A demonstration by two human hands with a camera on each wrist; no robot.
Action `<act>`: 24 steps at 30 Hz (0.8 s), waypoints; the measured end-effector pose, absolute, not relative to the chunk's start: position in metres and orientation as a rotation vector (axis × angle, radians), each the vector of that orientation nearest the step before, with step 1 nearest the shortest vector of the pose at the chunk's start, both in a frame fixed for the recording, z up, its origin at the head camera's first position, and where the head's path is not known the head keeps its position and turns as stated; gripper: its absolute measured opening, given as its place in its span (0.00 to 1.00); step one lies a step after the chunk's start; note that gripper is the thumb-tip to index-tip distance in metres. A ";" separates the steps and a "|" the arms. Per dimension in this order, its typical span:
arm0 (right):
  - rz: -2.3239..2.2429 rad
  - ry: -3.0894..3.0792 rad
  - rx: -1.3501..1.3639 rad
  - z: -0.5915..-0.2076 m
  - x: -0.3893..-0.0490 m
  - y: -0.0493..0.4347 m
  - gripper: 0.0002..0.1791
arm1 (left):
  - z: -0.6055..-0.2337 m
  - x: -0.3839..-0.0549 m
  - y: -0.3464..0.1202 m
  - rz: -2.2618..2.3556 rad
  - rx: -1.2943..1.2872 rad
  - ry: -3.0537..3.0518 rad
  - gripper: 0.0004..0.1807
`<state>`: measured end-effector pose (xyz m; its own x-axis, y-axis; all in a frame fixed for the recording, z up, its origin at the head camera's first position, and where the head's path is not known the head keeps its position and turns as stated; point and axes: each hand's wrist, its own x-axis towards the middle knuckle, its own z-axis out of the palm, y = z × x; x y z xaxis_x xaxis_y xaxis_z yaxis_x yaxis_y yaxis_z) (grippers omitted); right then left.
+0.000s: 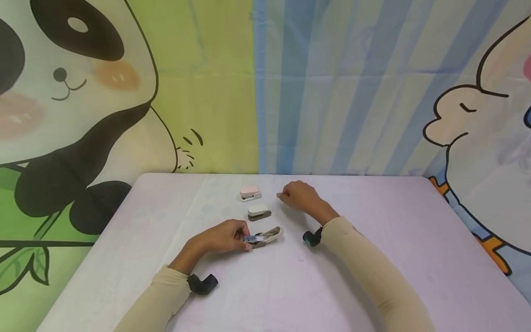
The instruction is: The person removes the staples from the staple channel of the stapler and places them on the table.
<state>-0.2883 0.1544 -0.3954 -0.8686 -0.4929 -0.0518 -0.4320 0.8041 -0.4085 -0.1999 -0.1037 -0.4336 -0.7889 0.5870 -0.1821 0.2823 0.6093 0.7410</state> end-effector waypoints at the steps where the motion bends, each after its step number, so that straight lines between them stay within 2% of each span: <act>1: -0.632 2.784 -0.816 -0.393 -0.282 0.154 0.19 | -0.433 -0.199 -0.104 1.014 0.691 2.425 0.10; 6: -0.699 2.396 -1.103 -0.383 -0.255 0.153 0.17 | -0.432 -0.198 -0.103 1.017 0.693 2.429 0.10; 10: -0.600 2.259 -1.139 -0.383 -0.243 0.154 0.19 | -0.435 -0.198 -0.103 1.027 0.694 2.437 0.10; 15: -0.558 2.314 -1.196 -0.384 -0.236 0.155 0.15 | -0.436 -0.197 -0.101 1.053 0.690 2.438 0.10; 24: -0.525 2.378 -1.231 -0.383 -0.239 0.167 0.15 | -0.439 -0.190 -0.086 0.956 0.754 2.545 0.11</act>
<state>-0.2387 0.1668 -0.3833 -0.5260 -0.8305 -0.1833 -0.6762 0.5391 -0.5022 -0.1901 -0.0856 -0.4394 -0.8099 0.5766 -0.1076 0.3633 0.6371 0.6798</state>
